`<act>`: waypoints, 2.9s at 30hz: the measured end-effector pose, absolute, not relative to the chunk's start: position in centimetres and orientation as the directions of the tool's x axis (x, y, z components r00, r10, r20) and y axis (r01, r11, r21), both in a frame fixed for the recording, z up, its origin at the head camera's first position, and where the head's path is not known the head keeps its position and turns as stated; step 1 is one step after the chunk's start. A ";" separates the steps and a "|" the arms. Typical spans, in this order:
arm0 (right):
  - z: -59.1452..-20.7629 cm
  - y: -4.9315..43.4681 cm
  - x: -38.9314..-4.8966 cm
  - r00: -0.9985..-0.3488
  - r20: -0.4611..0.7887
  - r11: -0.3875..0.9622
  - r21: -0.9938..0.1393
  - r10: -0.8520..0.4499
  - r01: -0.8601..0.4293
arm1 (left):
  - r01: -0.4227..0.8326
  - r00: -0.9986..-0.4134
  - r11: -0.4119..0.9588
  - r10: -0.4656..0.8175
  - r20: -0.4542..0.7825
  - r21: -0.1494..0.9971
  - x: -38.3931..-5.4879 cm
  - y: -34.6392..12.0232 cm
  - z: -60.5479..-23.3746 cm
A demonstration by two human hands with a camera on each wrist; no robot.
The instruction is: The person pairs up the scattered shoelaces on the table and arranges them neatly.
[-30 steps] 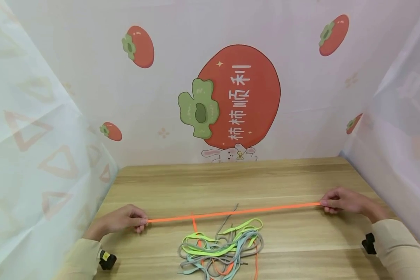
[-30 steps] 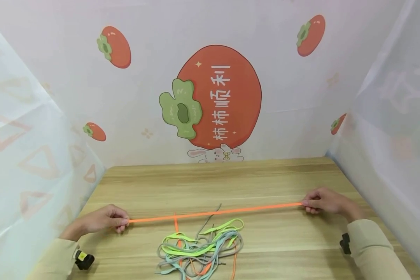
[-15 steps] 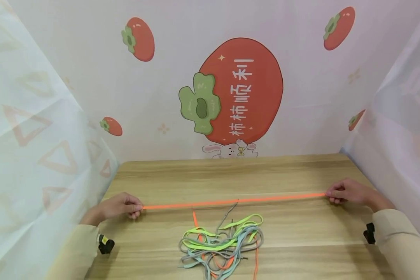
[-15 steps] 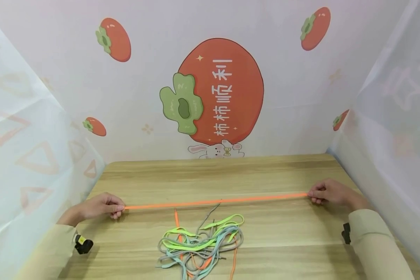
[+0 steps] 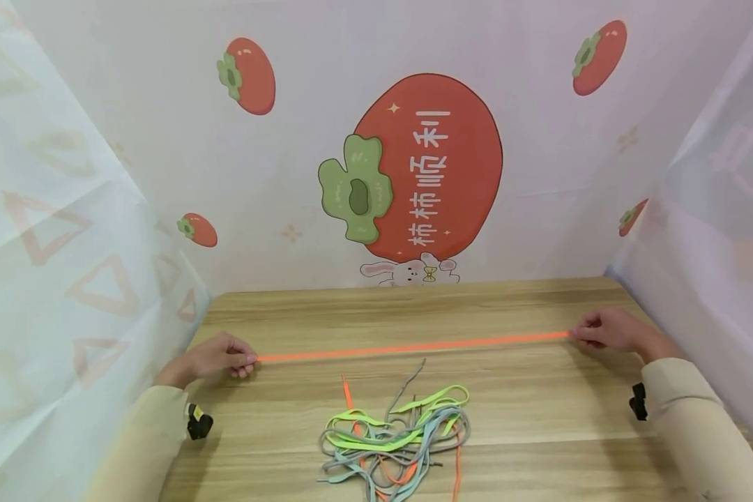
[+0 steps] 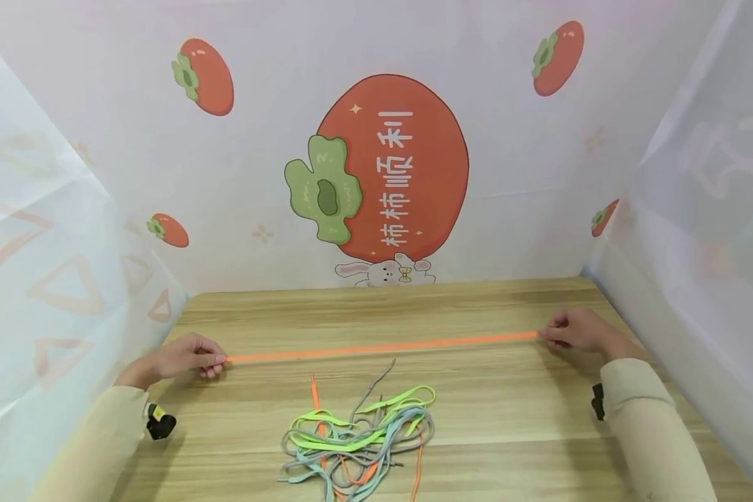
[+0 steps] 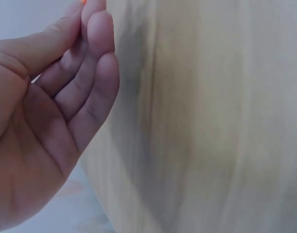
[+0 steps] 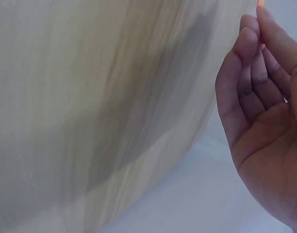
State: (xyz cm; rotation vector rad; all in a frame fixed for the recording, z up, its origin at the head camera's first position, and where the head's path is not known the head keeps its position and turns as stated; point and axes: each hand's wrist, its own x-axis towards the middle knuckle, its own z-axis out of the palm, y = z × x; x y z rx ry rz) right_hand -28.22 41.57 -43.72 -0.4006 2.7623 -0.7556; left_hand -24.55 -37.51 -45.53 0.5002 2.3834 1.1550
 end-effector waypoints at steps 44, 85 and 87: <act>-44.4 39.1 -30.8 -0.960 -0.210 0.895 -0.439 -0.187 -0.078 | 0.104 -0.931 0.823 0.279 -0.237 0.558 -27.5 -33.0 -45.4; -42.6 33.7 -29.8 -0.900 -0.179 0.854 -0.432 -0.397 -0.291 | 0.455 -0.825 0.808 0.541 -0.165 0.375 -24.6 -23.7 -41.0; -42.4 32.7 -29.6 -0.890 -0.181 0.848 -0.429 -0.418 -0.311 | 0.498 -0.799 0.784 0.581 -0.154 0.371 -24.5 -22.6 -40.9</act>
